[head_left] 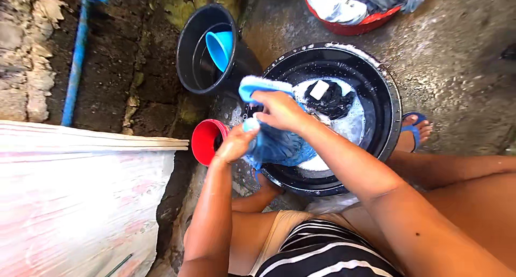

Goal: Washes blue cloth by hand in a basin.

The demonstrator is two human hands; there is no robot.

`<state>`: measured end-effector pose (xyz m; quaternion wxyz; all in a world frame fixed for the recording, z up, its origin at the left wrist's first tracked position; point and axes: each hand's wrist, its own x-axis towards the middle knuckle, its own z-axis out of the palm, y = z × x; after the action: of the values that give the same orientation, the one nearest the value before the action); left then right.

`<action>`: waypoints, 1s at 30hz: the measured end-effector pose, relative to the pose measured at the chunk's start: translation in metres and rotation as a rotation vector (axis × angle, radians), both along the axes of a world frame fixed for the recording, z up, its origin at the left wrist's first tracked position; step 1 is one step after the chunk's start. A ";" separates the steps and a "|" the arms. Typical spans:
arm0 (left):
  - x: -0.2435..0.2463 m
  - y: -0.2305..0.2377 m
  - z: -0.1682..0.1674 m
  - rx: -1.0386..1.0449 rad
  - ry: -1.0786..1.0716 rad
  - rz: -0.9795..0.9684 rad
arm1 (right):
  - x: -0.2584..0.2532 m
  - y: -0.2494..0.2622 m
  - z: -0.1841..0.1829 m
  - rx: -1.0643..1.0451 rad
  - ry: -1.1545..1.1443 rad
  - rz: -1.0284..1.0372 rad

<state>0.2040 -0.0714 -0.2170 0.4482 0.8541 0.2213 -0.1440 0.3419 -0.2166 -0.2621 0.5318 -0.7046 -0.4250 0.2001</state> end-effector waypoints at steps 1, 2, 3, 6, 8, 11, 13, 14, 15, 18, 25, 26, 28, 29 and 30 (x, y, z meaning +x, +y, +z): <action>0.002 0.000 0.016 -0.050 -0.096 0.075 | -0.004 -0.007 -0.004 0.137 0.022 -0.130; 0.003 -0.001 0.033 -0.126 -0.203 0.135 | -0.010 -0.012 -0.010 0.285 0.030 -0.240; 0.003 -0.003 0.051 -0.185 -0.309 0.164 | -0.017 -0.016 -0.014 0.393 0.020 -0.301; 0.001 -0.009 0.104 -0.232 -0.597 0.077 | -0.040 -0.018 -0.039 0.334 0.006 -0.230; -0.008 -0.001 0.133 -0.258 -0.746 0.022 | -0.045 -0.011 -0.068 0.045 0.005 -0.086; -0.035 0.022 0.163 -0.337 -0.956 0.043 | -0.032 -0.011 -0.102 -0.295 0.053 0.045; -0.051 0.035 0.165 -0.303 -1.076 0.145 | -0.012 -0.027 -0.099 -0.231 0.130 -0.028; -0.060 0.046 0.159 -0.290 -1.115 0.193 | 0.000 -0.041 -0.088 -0.108 0.180 -0.105; -0.071 0.060 0.149 -0.282 -1.123 0.215 | 0.010 -0.059 -0.070 0.042 0.241 -0.182; -0.097 0.084 0.105 -0.372 -1.008 0.305 | 0.042 -0.120 -0.022 0.319 0.241 -0.354; -0.086 0.089 -0.102 -0.186 0.014 0.777 | 0.098 -0.138 -0.050 -0.925 -0.040 -0.112; -0.087 0.089 -0.128 -0.185 0.088 0.760 | 0.093 -0.126 -0.074 -1.061 -0.068 0.006; -0.085 0.087 -0.162 -0.169 0.113 0.704 | 0.056 -0.105 -0.111 -1.328 -0.075 0.168; -0.083 0.085 -0.171 -0.154 0.092 0.694 | 0.031 -0.101 -0.134 -1.439 -0.065 0.222; -0.082 0.084 -0.176 -0.134 0.066 0.699 | 0.007 -0.099 -0.162 -1.527 -0.046 0.293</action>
<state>0.1220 0.0126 -0.3930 0.5178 0.6904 0.5046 -0.0238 0.3485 -0.3153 -0.4245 -0.1416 -0.8165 -0.2691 0.4908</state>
